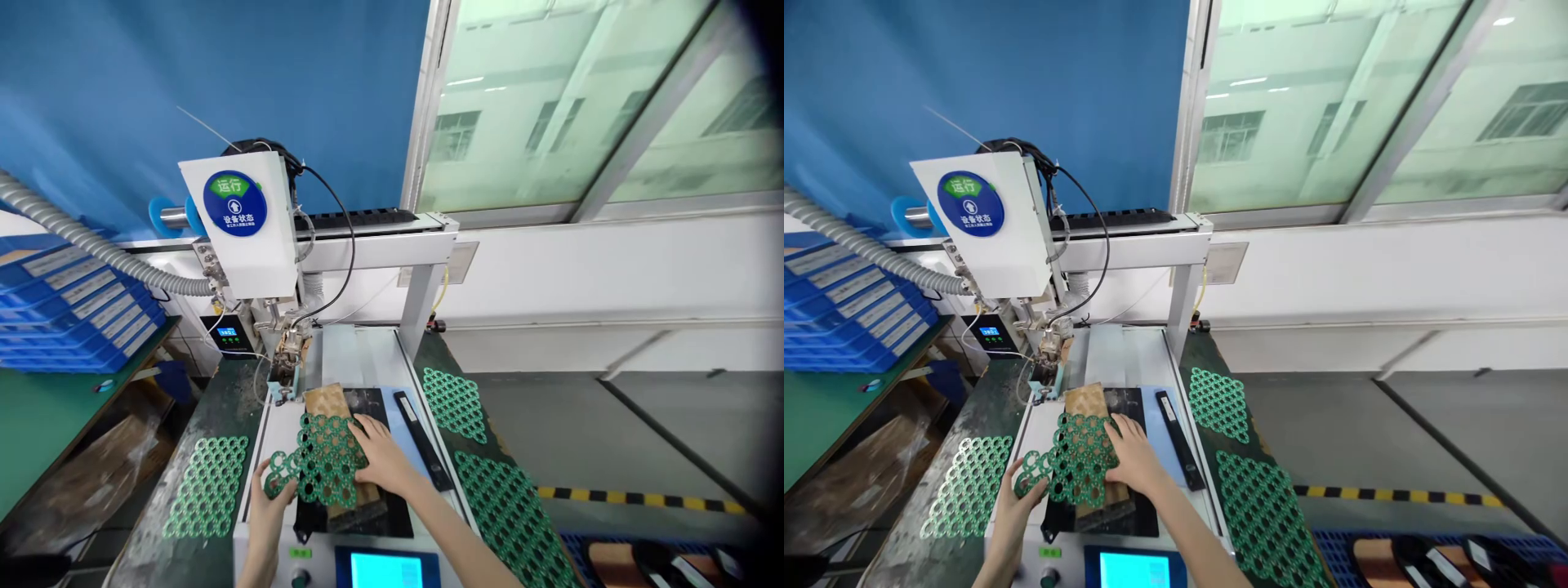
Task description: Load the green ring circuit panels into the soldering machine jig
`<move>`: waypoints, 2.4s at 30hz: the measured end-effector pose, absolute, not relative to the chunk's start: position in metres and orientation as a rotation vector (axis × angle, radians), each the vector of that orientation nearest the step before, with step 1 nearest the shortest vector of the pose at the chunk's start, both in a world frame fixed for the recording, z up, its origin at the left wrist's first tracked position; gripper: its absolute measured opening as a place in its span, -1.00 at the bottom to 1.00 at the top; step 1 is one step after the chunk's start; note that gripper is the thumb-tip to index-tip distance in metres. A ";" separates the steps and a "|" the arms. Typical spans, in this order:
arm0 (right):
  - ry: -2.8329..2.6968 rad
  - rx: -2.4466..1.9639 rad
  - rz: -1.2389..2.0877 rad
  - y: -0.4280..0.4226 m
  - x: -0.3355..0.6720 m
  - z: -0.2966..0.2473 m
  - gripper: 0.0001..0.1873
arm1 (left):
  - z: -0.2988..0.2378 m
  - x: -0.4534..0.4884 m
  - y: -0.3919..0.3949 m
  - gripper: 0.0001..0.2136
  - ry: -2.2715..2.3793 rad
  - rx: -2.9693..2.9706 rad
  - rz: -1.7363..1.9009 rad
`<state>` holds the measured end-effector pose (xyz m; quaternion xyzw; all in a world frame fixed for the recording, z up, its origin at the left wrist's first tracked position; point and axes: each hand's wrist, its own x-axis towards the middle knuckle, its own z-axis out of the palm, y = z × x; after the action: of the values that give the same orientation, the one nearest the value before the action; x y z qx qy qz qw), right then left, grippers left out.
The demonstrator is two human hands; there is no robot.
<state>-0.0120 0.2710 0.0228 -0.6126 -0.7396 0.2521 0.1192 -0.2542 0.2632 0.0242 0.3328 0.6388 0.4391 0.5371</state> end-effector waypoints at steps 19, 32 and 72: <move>-2.122 -1.776 0.522 0.312 0.007 0.016 -0.10 | 0.023 -0.249 0.297 -0.91 1.085 0.162 0.994; -2.042 -2.119 0.374 0.274 -0.020 -0.005 -0.32 | 0.038 -0.208 0.324 -0.71 1.087 0.416 0.953; -1.484 -1.898 0.448 0.306 -0.010 -0.005 -0.90 | 0.043 -0.226 0.324 -0.83 1.193 0.243 1.010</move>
<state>-0.0102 0.3059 -0.0049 -0.7288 -0.5698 0.1718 0.3386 -0.2262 0.3238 0.0431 0.1091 0.5364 0.4538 0.7032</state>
